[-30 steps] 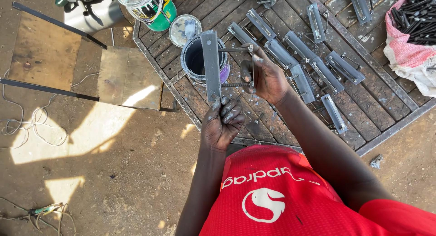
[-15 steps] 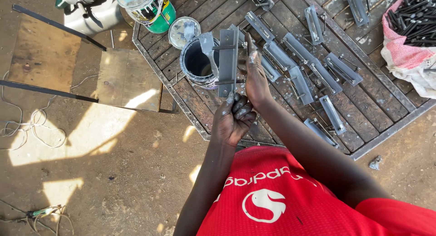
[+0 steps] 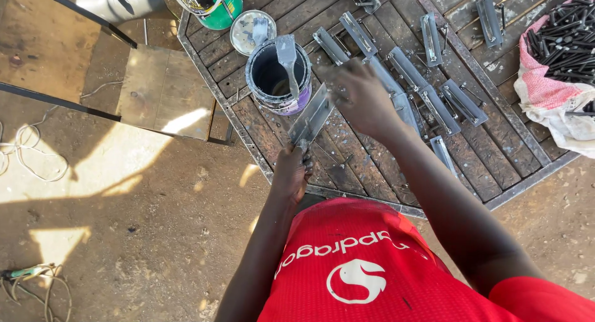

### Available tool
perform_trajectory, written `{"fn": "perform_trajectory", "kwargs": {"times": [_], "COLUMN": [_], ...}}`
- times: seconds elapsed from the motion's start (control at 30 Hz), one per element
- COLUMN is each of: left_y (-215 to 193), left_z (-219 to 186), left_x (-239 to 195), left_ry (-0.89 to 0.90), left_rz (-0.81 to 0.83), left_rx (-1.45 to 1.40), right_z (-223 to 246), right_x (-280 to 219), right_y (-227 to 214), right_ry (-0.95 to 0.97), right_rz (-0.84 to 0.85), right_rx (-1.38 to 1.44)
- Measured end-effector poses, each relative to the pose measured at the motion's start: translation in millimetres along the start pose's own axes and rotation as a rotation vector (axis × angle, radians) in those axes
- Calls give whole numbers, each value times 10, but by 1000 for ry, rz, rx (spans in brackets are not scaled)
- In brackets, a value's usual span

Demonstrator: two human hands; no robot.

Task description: Painting small metal parts with a brush and black paint on a metal workbench

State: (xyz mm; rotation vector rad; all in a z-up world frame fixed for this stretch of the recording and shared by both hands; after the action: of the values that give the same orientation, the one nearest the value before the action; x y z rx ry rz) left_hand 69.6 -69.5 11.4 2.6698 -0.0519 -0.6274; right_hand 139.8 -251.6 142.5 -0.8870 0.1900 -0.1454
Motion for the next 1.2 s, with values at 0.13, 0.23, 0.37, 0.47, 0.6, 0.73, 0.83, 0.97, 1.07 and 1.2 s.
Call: {"fn": "perform_trajectory", "kwargs": {"times": [0.13,0.23,0.37,0.47,0.6,0.73,0.83,0.97,1.07,1.2], "left_y": [-142,-217,-290,-224,-643,-762,-721,-453,-395,-178], "left_z": [-3,-40,-87,-374,-364,-549,-805,-1083,-930,-554], "left_x": [-10,22,11,-48,305,555,495,327,224,-65], "left_ry": [-5,14,59,97,117,255,374,464,385,180], "left_rz": [-21,-24,12,85,107,37,-50,-106,-99,40], "left_rx": [46,129,329,534,782,858,1106,1275,1156,866], "right_z": [-1,-191,-208,-429,-227,-278,-218,-353,-395,-572], "right_x": [-35,77,67,146,-6,-89,-111,-87,-111,-198], "right_y": [284,380,530,743,493,639,678,760,741,736], "right_ry": [-159,-101,-102,-105,-10,-9,-49,13,155,353], "right_rz": [61,57,182,205,213,167,107,98,111,111], "right_rx": [-220,-237,-222,-274,-170,-45,-69,-24,179,519]}}
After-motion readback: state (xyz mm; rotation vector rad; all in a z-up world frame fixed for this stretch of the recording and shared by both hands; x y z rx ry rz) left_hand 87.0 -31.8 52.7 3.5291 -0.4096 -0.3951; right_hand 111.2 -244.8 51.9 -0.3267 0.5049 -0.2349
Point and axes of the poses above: each hand's wrist, its own x-axis towards the middle knuckle, its own y-axis out of the palm, z = x × y, the point moved 8 cm from there along x, towards the middle knuckle, and after that the axes turned 14 degrees about y, right-handed, at the moved point
